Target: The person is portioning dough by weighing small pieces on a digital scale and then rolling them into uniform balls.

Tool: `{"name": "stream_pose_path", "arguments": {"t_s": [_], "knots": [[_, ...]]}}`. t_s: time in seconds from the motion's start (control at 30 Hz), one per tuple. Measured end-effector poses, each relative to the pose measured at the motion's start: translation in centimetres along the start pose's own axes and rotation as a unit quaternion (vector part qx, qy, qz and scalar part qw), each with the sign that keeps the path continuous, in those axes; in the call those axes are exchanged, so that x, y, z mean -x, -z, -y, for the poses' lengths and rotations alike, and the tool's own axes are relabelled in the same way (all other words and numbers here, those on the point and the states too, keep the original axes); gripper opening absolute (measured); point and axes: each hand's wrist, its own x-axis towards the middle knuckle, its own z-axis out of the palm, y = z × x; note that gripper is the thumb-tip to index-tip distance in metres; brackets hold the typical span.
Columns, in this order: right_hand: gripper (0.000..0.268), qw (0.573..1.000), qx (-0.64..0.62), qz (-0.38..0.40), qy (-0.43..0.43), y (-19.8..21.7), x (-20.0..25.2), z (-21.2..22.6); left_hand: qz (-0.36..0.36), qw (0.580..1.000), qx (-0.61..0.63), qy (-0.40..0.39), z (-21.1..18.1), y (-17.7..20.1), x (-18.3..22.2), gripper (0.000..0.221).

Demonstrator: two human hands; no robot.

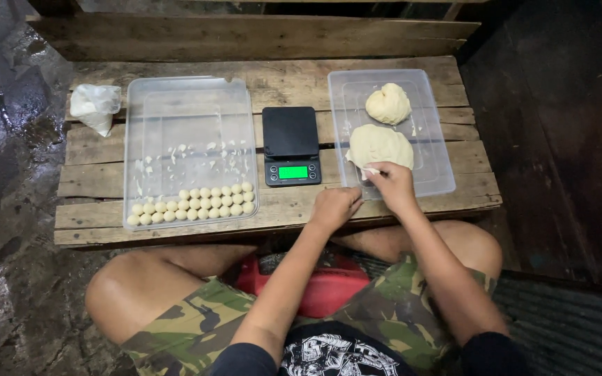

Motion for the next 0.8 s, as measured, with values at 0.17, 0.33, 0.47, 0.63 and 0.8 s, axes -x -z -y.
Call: {"name": "stream_pose_path", "arguments": {"t_s": [0.17,0.33,0.47,0.63,0.8], "knots": [[0.028,0.917,-0.359,-0.051,-0.168,-0.5,2.3,2.1,0.005,1.0,0.007,0.004,-0.5,1.1,0.1,0.024],[0.029,0.863,-0.48,-0.041,-0.154,0.0,2.9,5.0,0.02,1.0,0.023,0.004,-0.6,1.1,0.3,0.024],[0.047,0.867,-0.486,-0.015,-0.105,-0.6,3.3,4.9,0.021,0.999,0.048,0.01,-1.0,2.3,0.6,0.017],[0.057,0.874,-0.475,-0.037,-0.094,-1.9,6.1,7.6,-0.045,0.891,0.428,0.144,-1.8,3.3,4.2,0.036],[0.06,0.868,-0.486,0.036,-0.099,-3.4,9.0,8.7,-0.054,0.823,0.542,0.164,-1.0,8.6,7.3,0.058]]}}
